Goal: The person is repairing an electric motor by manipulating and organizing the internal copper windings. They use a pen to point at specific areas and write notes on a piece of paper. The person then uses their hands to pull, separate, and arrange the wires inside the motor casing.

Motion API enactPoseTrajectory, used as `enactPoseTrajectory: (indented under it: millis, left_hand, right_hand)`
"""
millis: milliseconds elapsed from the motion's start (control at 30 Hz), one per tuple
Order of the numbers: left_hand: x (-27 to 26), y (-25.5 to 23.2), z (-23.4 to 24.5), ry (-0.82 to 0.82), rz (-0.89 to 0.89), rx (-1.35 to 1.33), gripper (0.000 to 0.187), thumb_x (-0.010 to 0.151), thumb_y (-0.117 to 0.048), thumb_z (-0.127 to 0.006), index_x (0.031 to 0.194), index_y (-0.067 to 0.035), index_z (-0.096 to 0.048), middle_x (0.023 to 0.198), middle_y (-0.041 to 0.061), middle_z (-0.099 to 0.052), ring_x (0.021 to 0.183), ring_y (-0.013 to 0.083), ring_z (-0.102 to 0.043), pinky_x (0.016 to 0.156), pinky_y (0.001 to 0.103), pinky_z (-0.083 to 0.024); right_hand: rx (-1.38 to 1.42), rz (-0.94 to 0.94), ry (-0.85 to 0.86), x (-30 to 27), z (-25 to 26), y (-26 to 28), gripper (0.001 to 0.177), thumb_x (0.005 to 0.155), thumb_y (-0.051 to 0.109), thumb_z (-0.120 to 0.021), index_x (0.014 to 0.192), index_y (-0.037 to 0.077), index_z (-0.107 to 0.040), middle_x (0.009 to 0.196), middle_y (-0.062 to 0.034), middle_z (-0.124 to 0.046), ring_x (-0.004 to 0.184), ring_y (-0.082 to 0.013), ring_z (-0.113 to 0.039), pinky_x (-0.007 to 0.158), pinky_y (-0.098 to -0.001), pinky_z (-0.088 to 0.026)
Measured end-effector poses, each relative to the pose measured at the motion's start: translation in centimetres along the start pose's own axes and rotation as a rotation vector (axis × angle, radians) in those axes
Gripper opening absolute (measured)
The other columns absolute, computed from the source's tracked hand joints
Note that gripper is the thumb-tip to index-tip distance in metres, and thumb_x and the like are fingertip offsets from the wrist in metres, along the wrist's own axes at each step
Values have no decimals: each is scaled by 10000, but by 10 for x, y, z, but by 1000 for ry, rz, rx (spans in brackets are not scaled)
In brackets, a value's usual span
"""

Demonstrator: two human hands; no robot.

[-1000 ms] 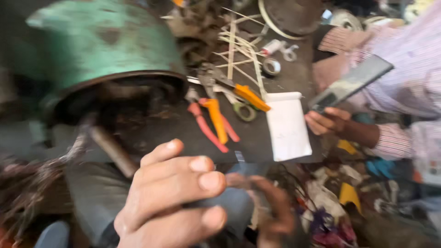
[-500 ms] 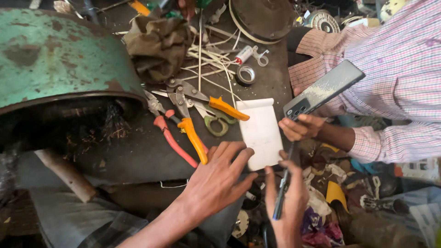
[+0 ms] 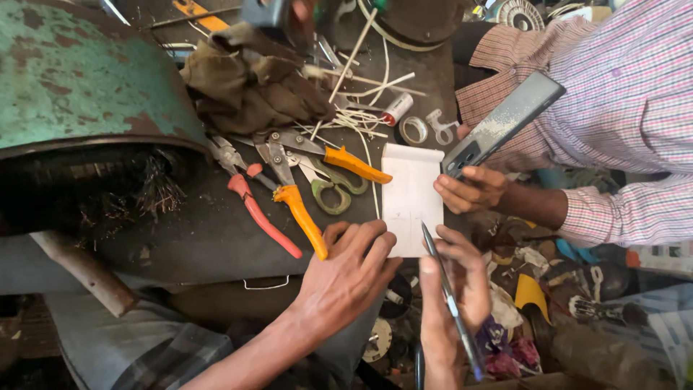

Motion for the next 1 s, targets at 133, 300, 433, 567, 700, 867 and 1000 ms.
enactPoseTrajectory:
  millis: [133, 300, 433, 567, 700, 867, 1000]
  left_hand:
    - [3, -2, 0, -9, 41, 32, 358, 887, -250, -772, 1147, -84, -589, 1166, 87, -603, 1048, 256, -612, 924, 432, -443]
    - [7, -3, 8, -10, 80, -76, 405, 864, -245, -763, 1193, -78, -595, 1213, 109, -586, 1119, 299, -591, 971, 435, -441]
    - [9, -1, 9, -2, 65, -67, 426, 860, -212, -741, 1220, -48, -583, 1238, 136, -572, 1156, 345, -570, 998, 452, -432]
    - [10, 2, 10, 68, -23, -43, 374, 897, -194, -717, 1220, -48, -599, 1218, 125, -586, 1157, 324, -581, 1027, 455, -435]
    - [8, -1, 11, 61, -103, -67, 341, 904, -199, -704, 1207, -68, -617, 1216, 103, -603, 1156, 285, -603, 1055, 455, -434]
    - [17, -4, -6, 113, -85, -77, 344, 890, -187, -715, 1208, -73, -653, 1073, 75, -610, 1046, 262, -617, 963, 418, -443]
    - [20, -1, -17, 176, -90, -9, 269, 858, -158, -730, 1106, -79, -666, 975, 60, -602, 982, 250, -617, 933, 404, -456]
  right_hand:
    - [54, -36, -127, -2, 14, -13, 202, 1005, 8, -691, 1155, 20, -556, 1250, -164, -657, 1004, -169, -654, 889, -322, -554]
    - [42, -31, -35, 6, 15, -16, 206, 974, -50, -658, 1162, -4, -586, 1238, -136, -628, 1068, -157, -677, 979, -303, -568]
    - [-44, -73, 75, 9, 3, -22, 196, 943, -94, -662, 1112, -23, -593, 1184, -134, -653, 1009, -137, -643, 872, -280, -537]
    - [40, -137, 44, 8, 3, -30, 201, 961, -99, -639, 1138, -18, -588, 1122, -111, -665, 1007, -126, -662, 904, -268, -556]
    - [-8, -169, 10, 12, 11, -39, 190, 958, -102, -647, 1123, -20, -604, 1088, -100, -681, 953, -123, -686, 874, -256, -574]
    - [-69, -113, 87, 25, 12, -47, 212, 908, -119, -693, 1081, -27, -611, 1126, -91, -676, 981, -118, -675, 845, -242, -560]
    - [-156, -163, 59, 29, 15, -48, 194, 894, -116, -728, 1025, -28, -616, 1072, -97, -711, 916, -110, -682, 787, -230, -555]
Point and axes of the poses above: each hand's wrist, its own x-axis towards the middle knuckle, its own z-axis out of the back of the hand, y = z × x, the point moved 5 cm from there along x, towards the middle knuckle
